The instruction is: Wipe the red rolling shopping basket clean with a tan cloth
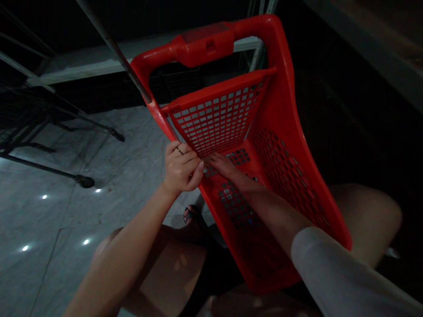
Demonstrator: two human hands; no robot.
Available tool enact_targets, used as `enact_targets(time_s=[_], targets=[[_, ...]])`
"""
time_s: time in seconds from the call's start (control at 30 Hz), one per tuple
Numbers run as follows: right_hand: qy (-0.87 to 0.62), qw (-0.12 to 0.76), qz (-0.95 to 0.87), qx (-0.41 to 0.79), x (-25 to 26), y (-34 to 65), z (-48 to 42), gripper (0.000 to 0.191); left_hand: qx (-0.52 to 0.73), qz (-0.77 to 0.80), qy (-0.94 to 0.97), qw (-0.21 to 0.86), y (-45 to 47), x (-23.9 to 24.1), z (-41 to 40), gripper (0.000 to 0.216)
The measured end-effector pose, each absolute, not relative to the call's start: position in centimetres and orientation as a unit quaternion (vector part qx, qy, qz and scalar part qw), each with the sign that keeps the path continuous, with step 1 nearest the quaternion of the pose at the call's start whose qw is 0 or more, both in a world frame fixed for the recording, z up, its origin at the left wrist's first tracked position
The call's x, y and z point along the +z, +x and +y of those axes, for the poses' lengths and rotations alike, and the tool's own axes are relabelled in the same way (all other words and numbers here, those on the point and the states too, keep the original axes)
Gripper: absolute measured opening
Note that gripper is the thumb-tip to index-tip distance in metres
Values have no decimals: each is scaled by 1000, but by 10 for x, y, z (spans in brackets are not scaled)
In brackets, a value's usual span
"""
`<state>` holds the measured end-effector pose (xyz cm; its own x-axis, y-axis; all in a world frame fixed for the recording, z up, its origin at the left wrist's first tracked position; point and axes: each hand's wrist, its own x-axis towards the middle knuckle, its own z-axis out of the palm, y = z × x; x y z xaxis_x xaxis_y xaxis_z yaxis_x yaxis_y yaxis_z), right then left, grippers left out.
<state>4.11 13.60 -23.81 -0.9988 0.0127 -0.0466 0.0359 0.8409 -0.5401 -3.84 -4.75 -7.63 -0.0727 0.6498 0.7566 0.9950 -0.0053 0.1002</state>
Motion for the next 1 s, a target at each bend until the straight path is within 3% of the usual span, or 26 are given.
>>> enact_targets(time_s=[0.17, 0.37, 0.57, 0.77, 0.93, 1.0], targets=[[48, 16, 992, -119, -237, 66, 207, 39, -325, -653, -624, 280, -39, -77, -47, 27], [147, 33, 988, -19, -224, 73, 238, 40, -330, -650, -623, 282, -39, -79, -46, 27], [194, 136, 972, 1, -215, 62, 231, 46, -339, -651, -617, 284, -40, -83, -45, 25], [169, 250, 953, -19, -193, 65, 230, 33, -313, -653, -615, 312, -49, -92, -46, 35], [145, 311, 939, -25, -191, 75, 204, 26, -322, -667, -618, 262, -66, -99, -49, 41], [148, 334, 930, -32, -196, 84, 188, 32, -334, -651, -636, 247, -72, -96, -52, 37]])
